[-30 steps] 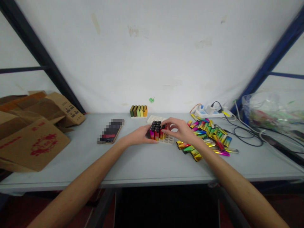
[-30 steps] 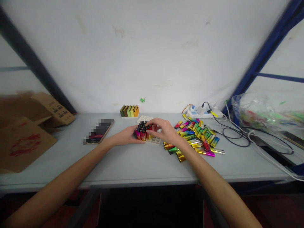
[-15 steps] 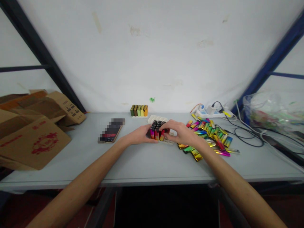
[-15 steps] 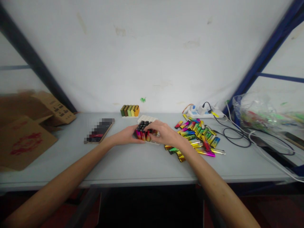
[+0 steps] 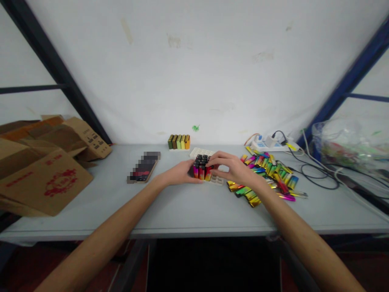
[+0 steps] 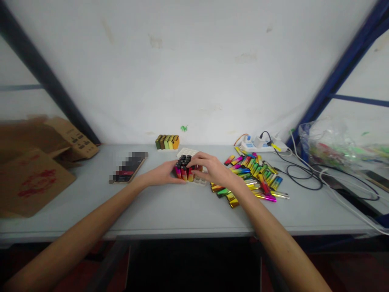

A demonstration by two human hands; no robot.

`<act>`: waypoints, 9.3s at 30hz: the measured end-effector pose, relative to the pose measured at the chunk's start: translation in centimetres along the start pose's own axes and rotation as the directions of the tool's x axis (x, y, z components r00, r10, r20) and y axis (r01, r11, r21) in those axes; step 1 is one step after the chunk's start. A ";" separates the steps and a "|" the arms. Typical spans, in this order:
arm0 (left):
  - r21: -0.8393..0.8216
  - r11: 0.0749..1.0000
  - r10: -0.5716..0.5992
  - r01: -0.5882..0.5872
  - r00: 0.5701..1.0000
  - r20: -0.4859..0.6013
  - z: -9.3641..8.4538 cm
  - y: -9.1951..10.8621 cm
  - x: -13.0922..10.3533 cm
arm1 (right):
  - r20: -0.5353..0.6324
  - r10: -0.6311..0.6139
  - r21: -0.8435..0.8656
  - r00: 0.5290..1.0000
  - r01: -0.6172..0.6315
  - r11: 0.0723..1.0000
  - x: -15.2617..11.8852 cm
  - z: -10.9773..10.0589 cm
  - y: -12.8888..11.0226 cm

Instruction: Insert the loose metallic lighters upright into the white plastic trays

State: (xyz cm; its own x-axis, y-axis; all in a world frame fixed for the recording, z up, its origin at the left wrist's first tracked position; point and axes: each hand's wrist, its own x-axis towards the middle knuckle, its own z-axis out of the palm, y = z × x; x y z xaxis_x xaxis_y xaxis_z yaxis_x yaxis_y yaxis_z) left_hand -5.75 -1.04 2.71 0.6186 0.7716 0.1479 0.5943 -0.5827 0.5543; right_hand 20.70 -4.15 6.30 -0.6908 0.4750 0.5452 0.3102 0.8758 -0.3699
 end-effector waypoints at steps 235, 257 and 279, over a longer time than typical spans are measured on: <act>0.074 0.997 0.027 -0.020 0.996 -0.089 -0.7 -2.2 0.3 | -0.187 0.398 -0.063 0.898 -0.415 0.908 0.2 2.1 3.0; 0.086 0.996 0.030 -0.022 0.995 -0.093 -0.7 -2.3 0.3 | -0.073 0.355 -0.153 0.932 -0.362 0.919 -0.1 2.5 3.7; 0.097 0.995 0.022 -0.014 0.996 -0.084 -0.5 -2.8 0.4 | -0.310 0.590 -0.557 0.745 -0.646 0.522 -2.1 -1.6 8.1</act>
State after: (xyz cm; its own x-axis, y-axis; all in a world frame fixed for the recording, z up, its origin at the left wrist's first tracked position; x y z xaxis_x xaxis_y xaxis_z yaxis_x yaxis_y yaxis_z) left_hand -7.41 1.02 1.63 0.5863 0.7773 0.2283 0.6329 -0.6154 0.4698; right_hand 25.70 2.06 3.36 -0.1290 0.8976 0.4214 0.9720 0.1987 -0.1257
